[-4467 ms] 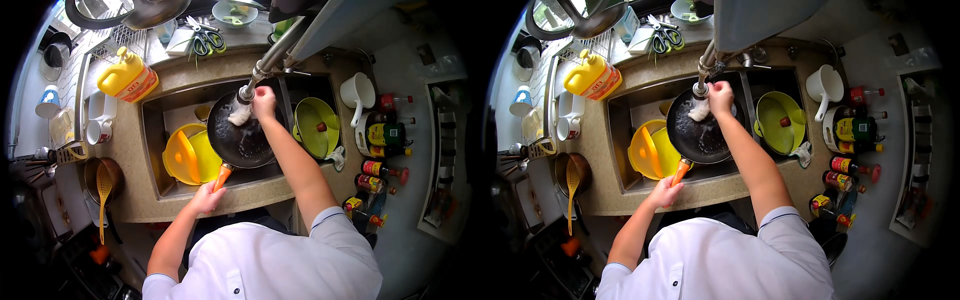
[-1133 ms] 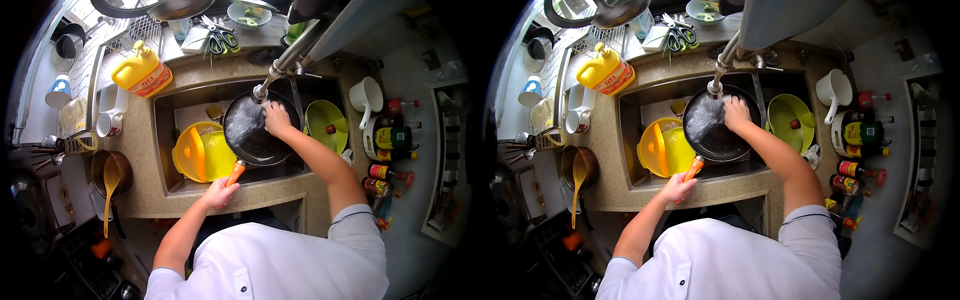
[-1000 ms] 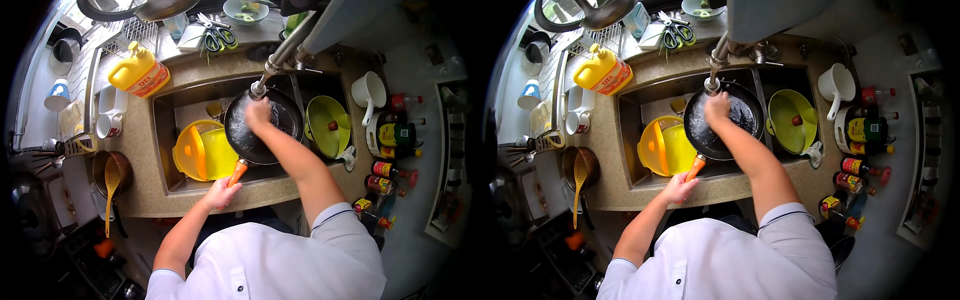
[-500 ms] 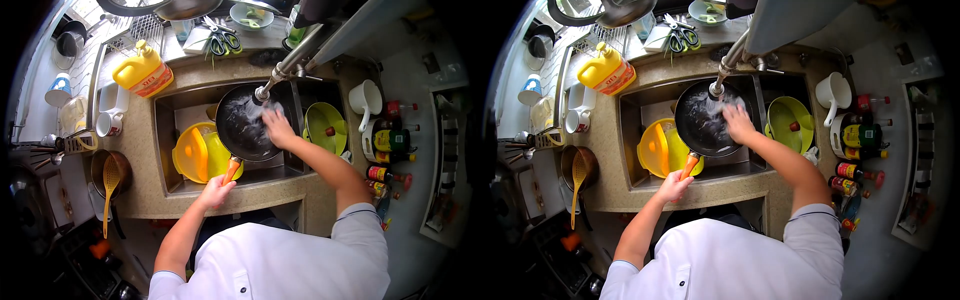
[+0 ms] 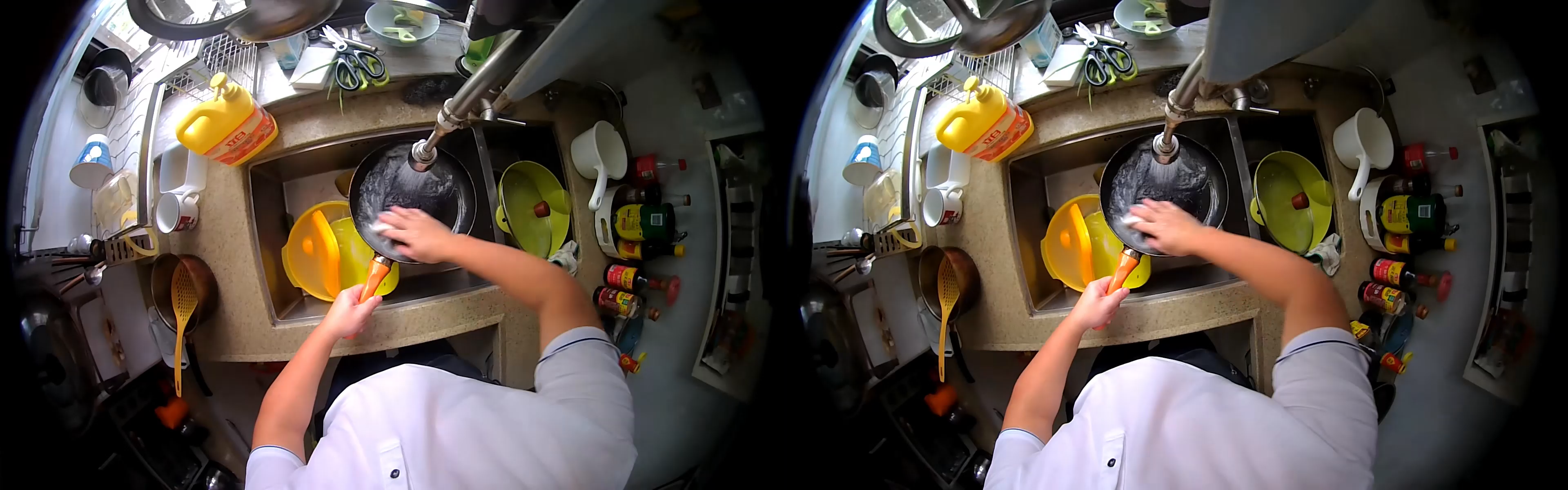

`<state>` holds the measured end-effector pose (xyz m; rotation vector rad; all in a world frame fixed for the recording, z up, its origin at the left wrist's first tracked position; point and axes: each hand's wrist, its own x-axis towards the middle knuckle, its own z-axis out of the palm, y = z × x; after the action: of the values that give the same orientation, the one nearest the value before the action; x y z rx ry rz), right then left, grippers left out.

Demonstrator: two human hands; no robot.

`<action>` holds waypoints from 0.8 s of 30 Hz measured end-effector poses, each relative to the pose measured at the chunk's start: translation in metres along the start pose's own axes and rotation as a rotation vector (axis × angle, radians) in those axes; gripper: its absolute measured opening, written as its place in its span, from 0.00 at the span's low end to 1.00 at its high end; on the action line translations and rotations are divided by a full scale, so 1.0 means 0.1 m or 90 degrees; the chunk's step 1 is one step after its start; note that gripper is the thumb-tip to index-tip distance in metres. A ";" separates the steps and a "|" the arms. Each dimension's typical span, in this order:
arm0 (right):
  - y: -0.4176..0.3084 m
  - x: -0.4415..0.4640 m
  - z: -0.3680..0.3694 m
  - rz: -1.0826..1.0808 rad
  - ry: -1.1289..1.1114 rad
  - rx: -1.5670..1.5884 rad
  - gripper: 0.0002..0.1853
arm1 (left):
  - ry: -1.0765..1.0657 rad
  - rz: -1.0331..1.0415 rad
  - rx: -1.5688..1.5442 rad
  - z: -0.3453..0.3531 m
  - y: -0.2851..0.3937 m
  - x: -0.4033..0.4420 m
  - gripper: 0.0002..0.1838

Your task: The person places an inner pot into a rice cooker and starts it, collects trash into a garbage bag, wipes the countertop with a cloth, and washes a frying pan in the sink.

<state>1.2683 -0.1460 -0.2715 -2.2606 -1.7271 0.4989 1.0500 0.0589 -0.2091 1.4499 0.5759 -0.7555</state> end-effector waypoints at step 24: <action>0.54 0.56 0.14 0.207 0.493 1.688 0.17 | 0.468 0.163 0.638 -0.08 0.46 -0.85 0.10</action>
<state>1.3234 -0.1069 -0.3121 -0.2814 0.3700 0.8068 1.0300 0.0745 -0.1158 2.7214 0.5500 -0.2542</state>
